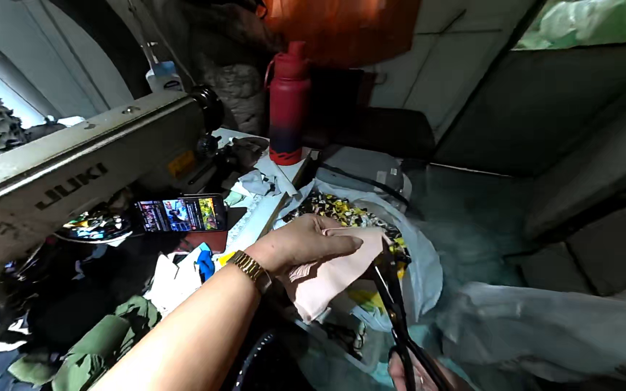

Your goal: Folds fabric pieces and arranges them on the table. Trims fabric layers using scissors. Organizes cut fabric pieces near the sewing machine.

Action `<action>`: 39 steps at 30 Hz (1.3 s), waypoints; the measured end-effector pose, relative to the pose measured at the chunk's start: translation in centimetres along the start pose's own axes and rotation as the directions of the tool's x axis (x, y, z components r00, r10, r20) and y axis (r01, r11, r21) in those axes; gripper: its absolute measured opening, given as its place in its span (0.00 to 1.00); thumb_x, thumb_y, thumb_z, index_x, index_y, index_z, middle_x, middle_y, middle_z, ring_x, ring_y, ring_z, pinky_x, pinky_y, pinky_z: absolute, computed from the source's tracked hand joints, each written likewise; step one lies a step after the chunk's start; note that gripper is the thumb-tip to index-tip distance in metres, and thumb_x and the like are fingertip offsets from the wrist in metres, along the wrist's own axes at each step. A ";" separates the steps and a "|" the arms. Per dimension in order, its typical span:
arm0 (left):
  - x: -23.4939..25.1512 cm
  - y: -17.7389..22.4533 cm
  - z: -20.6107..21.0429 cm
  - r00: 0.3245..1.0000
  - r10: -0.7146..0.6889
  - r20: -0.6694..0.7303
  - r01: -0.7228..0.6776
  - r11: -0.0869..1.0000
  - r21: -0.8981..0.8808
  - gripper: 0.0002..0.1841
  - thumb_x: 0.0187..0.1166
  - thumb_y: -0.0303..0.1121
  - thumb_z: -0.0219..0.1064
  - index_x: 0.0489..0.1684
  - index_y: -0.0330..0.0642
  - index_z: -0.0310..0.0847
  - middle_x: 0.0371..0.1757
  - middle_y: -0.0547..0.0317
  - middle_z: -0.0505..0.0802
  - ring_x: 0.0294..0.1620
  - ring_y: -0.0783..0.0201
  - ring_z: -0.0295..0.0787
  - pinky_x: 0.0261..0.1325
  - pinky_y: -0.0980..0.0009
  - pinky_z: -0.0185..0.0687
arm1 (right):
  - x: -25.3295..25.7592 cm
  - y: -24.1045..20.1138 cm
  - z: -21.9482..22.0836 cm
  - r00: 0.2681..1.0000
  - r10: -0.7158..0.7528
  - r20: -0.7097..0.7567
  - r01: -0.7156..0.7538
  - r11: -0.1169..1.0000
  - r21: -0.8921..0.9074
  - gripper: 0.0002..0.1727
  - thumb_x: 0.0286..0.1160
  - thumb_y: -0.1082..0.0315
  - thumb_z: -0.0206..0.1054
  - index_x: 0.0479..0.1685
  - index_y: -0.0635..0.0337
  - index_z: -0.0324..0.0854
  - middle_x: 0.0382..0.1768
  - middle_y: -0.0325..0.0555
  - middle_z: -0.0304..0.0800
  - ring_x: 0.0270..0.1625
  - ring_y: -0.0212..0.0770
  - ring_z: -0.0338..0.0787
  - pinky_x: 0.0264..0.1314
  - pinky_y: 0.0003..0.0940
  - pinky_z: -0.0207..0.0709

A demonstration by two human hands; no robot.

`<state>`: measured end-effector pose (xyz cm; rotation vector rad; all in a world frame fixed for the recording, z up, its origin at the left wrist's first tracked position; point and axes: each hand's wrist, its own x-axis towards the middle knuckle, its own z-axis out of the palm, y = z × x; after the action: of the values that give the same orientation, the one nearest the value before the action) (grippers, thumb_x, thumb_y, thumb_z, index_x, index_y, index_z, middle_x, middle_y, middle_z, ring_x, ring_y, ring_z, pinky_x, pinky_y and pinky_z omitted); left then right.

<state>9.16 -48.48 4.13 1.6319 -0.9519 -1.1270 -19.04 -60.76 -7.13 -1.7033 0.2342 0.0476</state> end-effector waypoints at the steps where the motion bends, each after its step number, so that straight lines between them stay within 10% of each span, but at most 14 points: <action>1: 0.5 -0.3 0.0 0.999 -0.004 0.051 0.004 1.000 0.008 0.11 0.86 0.36 0.66 0.43 0.37 0.86 0.29 0.58 0.91 0.27 0.72 0.86 0.34 0.74 0.84 | 0.3 0.0 -0.1 0.999 -0.034 0.010 0.034 0.999 0.023 0.49 0.67 0.21 0.60 0.58 0.65 0.73 0.41 0.37 0.83 0.43 0.31 0.86 0.48 0.32 0.81; 32: 4.8 0.2 3.2 0.991 -0.087 0.101 0.062 0.971 0.230 0.13 0.87 0.38 0.66 0.52 0.36 0.86 0.36 0.53 0.90 0.33 0.69 0.84 0.41 0.68 0.82 | 2.1 2.1 1.4 0.958 -0.074 -0.277 0.162 0.937 0.308 0.24 0.69 0.35 0.72 0.42 0.45 0.82 0.28 0.28 0.87 0.26 0.30 0.88 0.31 0.28 0.86; 39: 5.1 -0.5 3.5 0.988 -0.130 0.086 0.101 0.955 0.280 0.12 0.85 0.37 0.68 0.52 0.36 0.86 0.39 0.52 0.89 0.37 0.66 0.84 0.45 0.64 0.81 | 3.1 3.9 1.0 0.978 -0.142 -0.151 0.181 0.940 0.290 0.35 0.70 0.26 0.62 0.53 0.50 0.77 0.36 0.31 0.86 0.36 0.31 0.89 0.42 0.31 0.86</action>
<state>7.36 -53.90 1.76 1.8876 -1.1332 -1.2104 -16.61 -60.64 -11.65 -1.4146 0.1847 -0.2112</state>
